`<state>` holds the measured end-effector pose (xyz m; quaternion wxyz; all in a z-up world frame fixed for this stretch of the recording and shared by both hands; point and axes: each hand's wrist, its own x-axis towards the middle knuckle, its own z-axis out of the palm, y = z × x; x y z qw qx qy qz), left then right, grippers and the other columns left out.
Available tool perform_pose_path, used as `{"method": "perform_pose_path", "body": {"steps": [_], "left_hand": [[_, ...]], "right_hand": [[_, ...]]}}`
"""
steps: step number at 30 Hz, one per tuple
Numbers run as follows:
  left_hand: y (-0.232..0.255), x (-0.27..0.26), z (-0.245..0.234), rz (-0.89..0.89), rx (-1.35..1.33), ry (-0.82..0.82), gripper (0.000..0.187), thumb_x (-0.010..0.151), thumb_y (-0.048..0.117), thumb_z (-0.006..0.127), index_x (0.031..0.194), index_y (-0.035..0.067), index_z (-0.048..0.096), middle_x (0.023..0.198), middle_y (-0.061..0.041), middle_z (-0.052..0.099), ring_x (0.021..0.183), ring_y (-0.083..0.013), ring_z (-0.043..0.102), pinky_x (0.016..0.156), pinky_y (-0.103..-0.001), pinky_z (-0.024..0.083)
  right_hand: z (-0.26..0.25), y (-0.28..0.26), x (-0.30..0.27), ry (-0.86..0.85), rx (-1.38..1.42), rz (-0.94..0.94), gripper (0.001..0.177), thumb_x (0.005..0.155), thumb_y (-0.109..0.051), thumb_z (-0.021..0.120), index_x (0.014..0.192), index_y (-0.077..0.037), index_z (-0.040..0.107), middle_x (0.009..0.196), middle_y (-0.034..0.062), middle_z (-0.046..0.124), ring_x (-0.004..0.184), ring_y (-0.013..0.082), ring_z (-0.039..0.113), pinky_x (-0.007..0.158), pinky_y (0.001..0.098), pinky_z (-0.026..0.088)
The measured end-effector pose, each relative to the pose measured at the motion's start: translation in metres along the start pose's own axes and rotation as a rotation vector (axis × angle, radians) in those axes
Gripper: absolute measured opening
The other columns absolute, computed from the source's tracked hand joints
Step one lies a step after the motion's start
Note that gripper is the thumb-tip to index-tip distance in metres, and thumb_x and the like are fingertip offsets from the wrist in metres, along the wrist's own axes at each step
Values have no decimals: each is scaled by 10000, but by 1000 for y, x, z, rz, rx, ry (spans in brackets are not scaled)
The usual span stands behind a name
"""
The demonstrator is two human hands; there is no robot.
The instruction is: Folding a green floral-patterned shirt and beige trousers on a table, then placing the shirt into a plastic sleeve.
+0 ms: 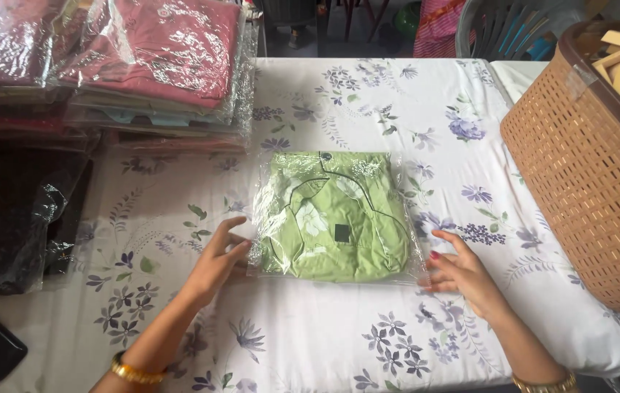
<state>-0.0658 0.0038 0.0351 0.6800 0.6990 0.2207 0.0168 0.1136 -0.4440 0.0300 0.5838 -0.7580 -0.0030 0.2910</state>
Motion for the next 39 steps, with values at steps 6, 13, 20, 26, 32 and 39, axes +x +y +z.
{"method": "perform_pose_path", "body": {"steps": [6, 13, 20, 26, 32, 39], "left_hand": [[11, 65, 22, 48, 133, -58, 683, 938, 212, 698, 1529, 225, 355, 1312, -207, 555, 1153, -259, 639, 947, -397, 536], [34, 93, 29, 300, 473, 94, 723, 855, 199, 744, 1503, 211, 425, 1381, -224, 584, 1232, -335, 601, 998, -416, 502], [65, 123, 98, 743, 1158, 172, 562, 1031, 409, 501, 1559, 263, 375, 1652, -42, 273, 1564, -329, 167, 1233, -591, 127], [24, 166, 149, 711, 1229, 57, 614, 1044, 443, 291, 1606, 196, 283, 1700, -53, 151, 1564, -337, -8, 1198, -661, -31], [41, 147, 152, 632, 1306, 54, 625, 1027, 502, 318, 1584, 217, 323, 1697, -22, 186, 1576, -340, 22, 1122, -795, -59], [22, 155, 151, 653, 1242, 59, 646, 1028, 541, 321, 1595, 232, 310, 1692, -22, 190, 1564, -356, 27, 1102, -813, -73]], "right_hand": [[23, -30, 64, -51, -107, -84, 571, 994, -288, 643, 1540, -231, 485, 1115, 128, 581, 864, 173, 470, 665, 305, 422], [45, -67, 96, 67, -417, -273, 610, 890, -137, 714, 1469, -171, 523, 1251, 216, 712, 1135, 268, 670, 953, 347, 507], [123, -99, 100, 300, -1037, -968, 563, 966, -307, 641, 1477, -153, 460, 1558, 155, 448, 1472, 352, 378, 1195, 543, 302], [134, -74, 130, 166, -1377, -704, 727, 1013, -373, 474, 1632, -239, 116, 1706, 13, 76, 1559, 286, 32, 1174, 703, 35], [138, -80, 112, 149, -1375, -608, 825, 954, -374, 519, 1637, -240, 76, 1721, 18, 27, 1578, 300, -23, 1184, 697, 1], [139, -72, 115, 136, -1357, -605, 818, 956, -380, 510, 1633, -241, 74, 1718, 37, 19, 1574, 300, -30, 1178, 710, -12]]}}
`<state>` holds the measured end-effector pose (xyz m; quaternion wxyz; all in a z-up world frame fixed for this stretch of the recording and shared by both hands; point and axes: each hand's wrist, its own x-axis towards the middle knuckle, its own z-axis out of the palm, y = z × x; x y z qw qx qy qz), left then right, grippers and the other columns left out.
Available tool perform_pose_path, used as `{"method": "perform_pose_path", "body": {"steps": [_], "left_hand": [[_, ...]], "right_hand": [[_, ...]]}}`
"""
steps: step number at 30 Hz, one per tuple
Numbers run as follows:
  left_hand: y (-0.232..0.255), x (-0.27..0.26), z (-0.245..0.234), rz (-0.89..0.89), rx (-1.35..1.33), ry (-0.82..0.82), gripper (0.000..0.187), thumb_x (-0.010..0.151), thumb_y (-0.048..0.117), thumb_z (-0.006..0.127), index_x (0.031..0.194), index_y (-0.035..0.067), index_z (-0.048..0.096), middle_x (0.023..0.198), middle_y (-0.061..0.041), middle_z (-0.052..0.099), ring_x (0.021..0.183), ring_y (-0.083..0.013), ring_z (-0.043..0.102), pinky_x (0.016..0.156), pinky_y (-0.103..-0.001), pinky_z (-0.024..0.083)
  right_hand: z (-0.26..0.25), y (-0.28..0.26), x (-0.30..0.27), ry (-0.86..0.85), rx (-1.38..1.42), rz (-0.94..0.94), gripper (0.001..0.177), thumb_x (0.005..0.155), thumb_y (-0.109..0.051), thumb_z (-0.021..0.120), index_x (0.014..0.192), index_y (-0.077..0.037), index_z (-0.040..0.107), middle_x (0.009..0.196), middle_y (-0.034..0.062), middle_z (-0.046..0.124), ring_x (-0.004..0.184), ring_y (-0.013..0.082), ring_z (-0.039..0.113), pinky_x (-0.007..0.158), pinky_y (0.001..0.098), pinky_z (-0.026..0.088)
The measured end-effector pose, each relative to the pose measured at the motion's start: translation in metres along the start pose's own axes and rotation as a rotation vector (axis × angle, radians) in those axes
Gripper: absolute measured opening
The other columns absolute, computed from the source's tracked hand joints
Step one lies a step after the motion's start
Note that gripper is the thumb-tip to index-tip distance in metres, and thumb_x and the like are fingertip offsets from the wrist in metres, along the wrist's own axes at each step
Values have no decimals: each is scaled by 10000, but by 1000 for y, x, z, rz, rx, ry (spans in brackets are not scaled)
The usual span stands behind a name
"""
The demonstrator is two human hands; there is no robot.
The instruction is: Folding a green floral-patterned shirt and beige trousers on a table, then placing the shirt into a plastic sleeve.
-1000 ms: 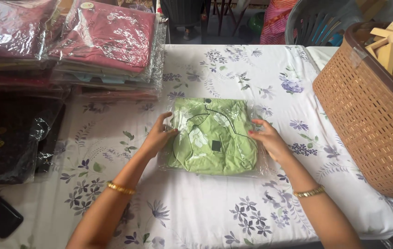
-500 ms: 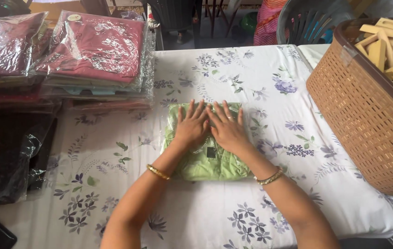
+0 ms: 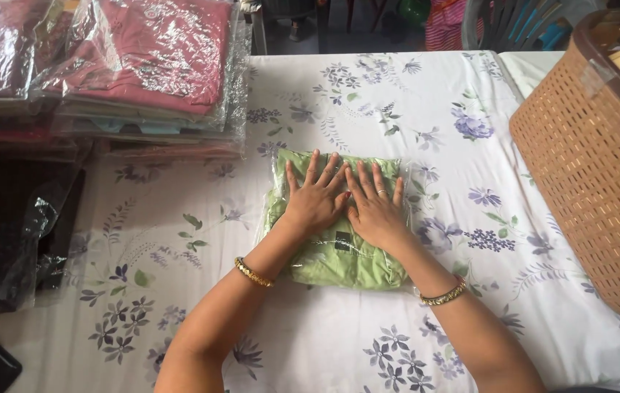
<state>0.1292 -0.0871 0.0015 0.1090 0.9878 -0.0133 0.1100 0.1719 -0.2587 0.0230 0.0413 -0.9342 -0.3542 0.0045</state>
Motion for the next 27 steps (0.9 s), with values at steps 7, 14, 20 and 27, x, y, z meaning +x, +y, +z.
{"method": "perform_pose_path", "body": {"steps": [7, 14, 20, 27], "left_hand": [[-1, -5, 1, 23, -23, 11, 655, 1027, 536, 320, 1603, 225, 289, 1706, -27, 162, 1569, -365, 10, 1108, -796, -85], [-3, 5, -4, -19, -42, -76, 657, 1027, 551, 284, 1612, 255, 254, 1703, -13, 140, 1567, -356, 21, 1121, -783, -102], [-5, 4, -1, 3, -28, -44, 657, 1026, 546, 281, 1611, 246, 252, 1704, -22, 150, 1562, -361, 29, 1108, -791, -90], [-10, 7, -20, -33, -95, -129, 647, 1031, 539, 294, 1608, 254, 230, 1699, -17, 124, 1561, -335, 5, 1129, -759, -106]], "right_hand": [[-1, -2, -1, -68, 6, 35, 818, 963, -397, 478, 1635, -239, 39, 1716, 68, -16, 1566, 310, -38, 1162, 719, -27], [0, 2, 8, -88, 45, 53, 775, 986, -418, 453, 1635, -279, 52, 1722, 27, -13, 1578, 288, -47, 1177, 704, -47], [7, 3, 10, -61, 20, 42, 792, 977, -419, 456, 1638, -267, 48, 1719, 37, -29, 1573, 290, -55, 1168, 707, -49], [0, 18, 13, -111, 104, 64, 783, 992, -410, 502, 1643, -287, 86, 1739, 25, -17, 1566, 274, -42, 1166, 712, -36]]}}
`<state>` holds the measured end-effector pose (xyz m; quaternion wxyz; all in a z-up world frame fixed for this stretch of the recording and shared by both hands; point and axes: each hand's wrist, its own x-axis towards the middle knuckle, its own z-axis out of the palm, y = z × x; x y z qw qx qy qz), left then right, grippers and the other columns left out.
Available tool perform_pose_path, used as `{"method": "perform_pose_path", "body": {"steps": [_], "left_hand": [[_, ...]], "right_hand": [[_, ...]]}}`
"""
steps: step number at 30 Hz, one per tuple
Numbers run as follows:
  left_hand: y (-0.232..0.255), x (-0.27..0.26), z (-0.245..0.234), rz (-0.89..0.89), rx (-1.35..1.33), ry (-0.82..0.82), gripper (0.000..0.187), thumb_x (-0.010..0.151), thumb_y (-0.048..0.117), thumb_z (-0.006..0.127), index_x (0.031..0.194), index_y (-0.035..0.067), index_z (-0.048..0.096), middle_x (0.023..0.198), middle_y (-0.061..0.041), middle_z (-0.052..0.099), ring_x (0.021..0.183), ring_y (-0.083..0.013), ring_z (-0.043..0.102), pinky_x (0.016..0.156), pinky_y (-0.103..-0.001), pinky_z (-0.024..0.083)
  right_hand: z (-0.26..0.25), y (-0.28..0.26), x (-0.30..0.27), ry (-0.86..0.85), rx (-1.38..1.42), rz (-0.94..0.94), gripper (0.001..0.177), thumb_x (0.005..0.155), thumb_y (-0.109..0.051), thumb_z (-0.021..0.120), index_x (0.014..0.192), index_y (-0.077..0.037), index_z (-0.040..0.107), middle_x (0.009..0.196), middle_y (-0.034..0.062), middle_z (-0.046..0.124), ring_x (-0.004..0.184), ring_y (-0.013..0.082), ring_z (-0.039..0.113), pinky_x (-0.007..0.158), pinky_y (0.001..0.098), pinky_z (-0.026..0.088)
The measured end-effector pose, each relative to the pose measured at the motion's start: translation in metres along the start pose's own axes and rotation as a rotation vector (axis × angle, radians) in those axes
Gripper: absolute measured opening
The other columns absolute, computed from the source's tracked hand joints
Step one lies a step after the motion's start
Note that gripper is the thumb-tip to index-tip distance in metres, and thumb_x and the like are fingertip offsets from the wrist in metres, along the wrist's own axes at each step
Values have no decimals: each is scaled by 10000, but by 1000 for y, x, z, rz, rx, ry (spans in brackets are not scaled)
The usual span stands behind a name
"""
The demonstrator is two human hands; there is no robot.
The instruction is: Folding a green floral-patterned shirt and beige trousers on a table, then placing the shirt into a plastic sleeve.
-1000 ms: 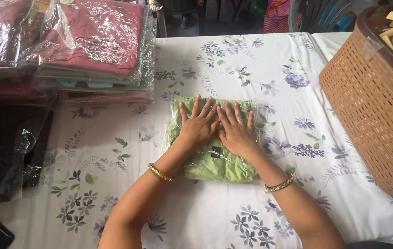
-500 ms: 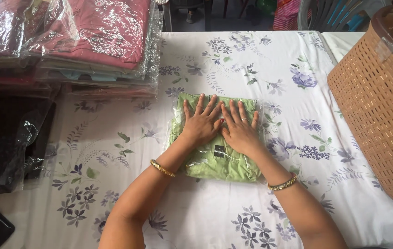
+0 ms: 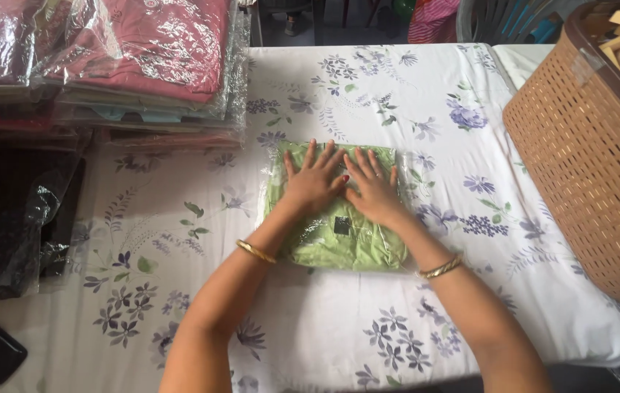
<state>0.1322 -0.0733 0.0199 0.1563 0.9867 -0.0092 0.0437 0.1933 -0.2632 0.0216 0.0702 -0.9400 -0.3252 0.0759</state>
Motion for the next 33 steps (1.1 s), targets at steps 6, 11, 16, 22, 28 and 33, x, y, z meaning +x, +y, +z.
{"method": "perform_pose_path", "body": {"steps": [6, 11, 16, 22, 28, 33], "left_hand": [[-58, -65, -61, -31, -589, 286, 557, 1009, 401, 619, 1510, 180, 517, 1530, -123, 542, 1449, -320, 465, 1201, -455, 369], [-100, -155, -58, -419, -713, -45, 584, 959, 299, 669, 1491, 134, 495, 1298, -144, 687, 1032, -236, 715, 897, -380, 592], [-59, -171, -84, -600, -1027, -113, 675, 898, 251, 648, 1525, 163, 416, 1165, -219, 657, 879, -268, 759, 748, -400, 652], [-51, -156, -70, -520, -410, -104, 601, 861, 484, 735, 1296, 99, 581, 916, -172, 753, 820, -306, 747, 749, -409, 590], [-45, -149, -69, -480, -191, -138, 498, 774, 579, 782, 772, 82, 756, 831, -145, 733, 824, -343, 717, 771, -469, 548], [-58, -147, -34, -315, -246, 122, 422, 724, 404, 857, 936, 61, 733, 989, -194, 714, 884, -385, 695, 804, -463, 553]], "right_hand": [[-27, 74, -80, 443, 799, -39, 459, 907, -227, 694, 1348, -112, 643, 1355, 99, 669, 1203, 238, 654, 949, 339, 582], [-29, 87, -159, 21, 852, 412, 501, 949, -197, 653, 1431, -95, 563, 841, 130, 765, 715, 169, 733, 624, 297, 589], [-7, 73, -170, -48, 1028, 463, 589, 915, -200, 681, 1471, -112, 506, 776, 135, 730, 649, 161, 703, 578, 297, 591], [-4, 68, -161, -34, 1220, 399, 655, 885, -167, 691, 1499, -132, 465, 786, 87, 732, 609, 122, 638, 526, 273, 523], [8, 69, -138, -2, 1344, 366, 640, 929, -113, 670, 1541, -151, 488, 930, 46, 696, 751, 103, 568, 645, 276, 477], [19, 67, -126, 59, 1663, 293, 660, 873, -4, 646, 1499, -123, 474, 1127, 58, 710, 985, 119, 671, 861, 281, 542]]}}
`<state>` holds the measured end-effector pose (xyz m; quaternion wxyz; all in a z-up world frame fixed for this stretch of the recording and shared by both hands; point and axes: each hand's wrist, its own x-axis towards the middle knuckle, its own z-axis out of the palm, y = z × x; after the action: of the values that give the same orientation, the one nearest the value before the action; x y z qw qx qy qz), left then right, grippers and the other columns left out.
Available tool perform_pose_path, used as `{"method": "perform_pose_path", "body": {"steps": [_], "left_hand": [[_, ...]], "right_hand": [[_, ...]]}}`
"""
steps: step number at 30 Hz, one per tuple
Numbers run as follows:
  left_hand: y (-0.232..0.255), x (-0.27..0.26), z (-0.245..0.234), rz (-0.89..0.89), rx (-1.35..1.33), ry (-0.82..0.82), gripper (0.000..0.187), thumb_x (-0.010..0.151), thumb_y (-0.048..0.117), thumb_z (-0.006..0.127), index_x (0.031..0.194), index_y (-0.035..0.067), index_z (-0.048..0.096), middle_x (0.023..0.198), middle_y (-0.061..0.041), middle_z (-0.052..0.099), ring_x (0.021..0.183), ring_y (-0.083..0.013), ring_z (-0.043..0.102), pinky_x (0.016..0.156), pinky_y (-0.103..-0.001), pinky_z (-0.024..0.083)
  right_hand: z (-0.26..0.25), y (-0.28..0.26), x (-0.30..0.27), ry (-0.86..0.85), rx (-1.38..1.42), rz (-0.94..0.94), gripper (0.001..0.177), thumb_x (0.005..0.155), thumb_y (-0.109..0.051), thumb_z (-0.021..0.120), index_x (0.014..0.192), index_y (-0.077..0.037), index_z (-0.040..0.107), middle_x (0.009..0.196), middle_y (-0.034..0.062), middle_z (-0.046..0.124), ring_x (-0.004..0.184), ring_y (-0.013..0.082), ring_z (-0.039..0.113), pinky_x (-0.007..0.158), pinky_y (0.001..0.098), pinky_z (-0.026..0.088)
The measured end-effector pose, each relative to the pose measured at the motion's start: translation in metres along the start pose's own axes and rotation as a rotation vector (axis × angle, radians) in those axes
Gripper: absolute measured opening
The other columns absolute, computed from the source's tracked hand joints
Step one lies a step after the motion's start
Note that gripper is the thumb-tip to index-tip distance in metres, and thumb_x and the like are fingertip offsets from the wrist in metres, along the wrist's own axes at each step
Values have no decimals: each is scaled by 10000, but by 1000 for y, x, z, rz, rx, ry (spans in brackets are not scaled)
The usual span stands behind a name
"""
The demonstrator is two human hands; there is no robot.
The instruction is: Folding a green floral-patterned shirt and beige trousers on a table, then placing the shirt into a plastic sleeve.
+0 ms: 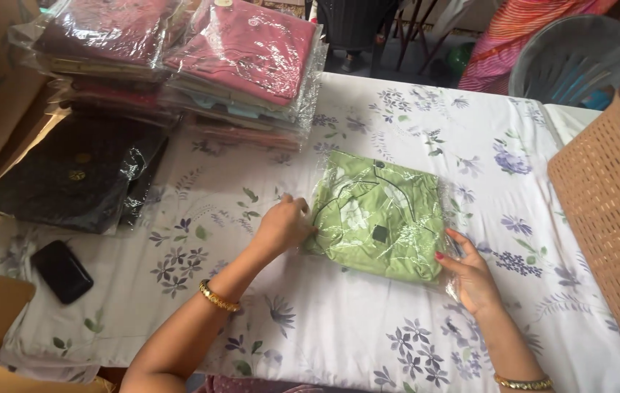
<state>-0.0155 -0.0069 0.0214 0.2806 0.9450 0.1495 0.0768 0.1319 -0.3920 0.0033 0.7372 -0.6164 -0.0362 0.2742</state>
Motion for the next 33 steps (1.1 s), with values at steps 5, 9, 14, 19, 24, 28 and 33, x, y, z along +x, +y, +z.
{"method": "perform_pose_path", "body": {"steps": [5, 9, 14, 19, 24, 28, 33], "left_hand": [[23, 3, -22, -121, -149, -56, 868, 721, 275, 895, 1421, 85, 419, 1255, -275, 568, 991, -412, 691, 884, -439, 557], [1, 23, -1, -234, -411, -163, 945, 771, 257, 865, 1526, 124, 313, 1271, -288, 595, 1005, -345, 706, 890, -420, 575], [16, 31, -10, 11, -625, -20, 798, 810, 32, 775, 1510, 203, 432, 1279, -206, 636, 999, -251, 636, 809, -400, 590], [48, 51, -102, 193, -447, 136, 492, 848, 7, 704, 1299, 202, 694, 1109, -133, 776, 814, -201, 743, 730, -359, 593], [41, 107, -216, 406, -296, 395, 480, 787, -64, 689, 1201, 167, 763, 1022, -157, 767, 855, -175, 772, 749, -342, 587], [-1, 166, -287, 438, -130, 627, 426, 778, -45, 672, 1143, 147, 781, 1058, -160, 758, 931, -314, 737, 810, -411, 581], [-83, 225, -294, 159, 265, 759, 223, 782, 106, 708, 977, 132, 813, 927, -208, 707, 861, -433, 677, 745, -534, 542]], "right_hand": [[-1, 6, 4, 49, -44, -35, 768, 825, 72, 686, 1519, -142, 439, 1157, 150, 675, 986, 180, 654, 862, 316, 531], [11, -2, 0, 16, -102, -109, 808, 798, 107, 695, 1527, -131, 441, 1273, 133, 626, 1051, 161, 633, 914, 284, 516], [45, -41, -17, 18, -150, -275, 782, 773, 176, 648, 1502, -49, 480, 1423, 144, 571, 1168, 174, 605, 977, 302, 511], [104, -102, -24, -7, -252, -546, 728, 791, 190, 617, 1485, 16, 482, 1491, 123, 535, 1232, 153, 572, 990, 299, 509], [174, -161, 31, -47, -255, -889, 695, 849, 175, 629, 1514, 58, 465, 1516, 124, 532, 1284, 148, 557, 1042, 276, 503], [246, -184, 123, -144, -57, -988, 699, 841, 170, 660, 1507, 36, 499, 1492, 123, 545, 1259, 168, 584, 1001, 266, 542], [337, -148, 246, -40, -121, -849, 640, 788, 133, 671, 1407, 0, 580, 1474, 148, 571, 1242, 237, 631, 913, 320, 619]]}}
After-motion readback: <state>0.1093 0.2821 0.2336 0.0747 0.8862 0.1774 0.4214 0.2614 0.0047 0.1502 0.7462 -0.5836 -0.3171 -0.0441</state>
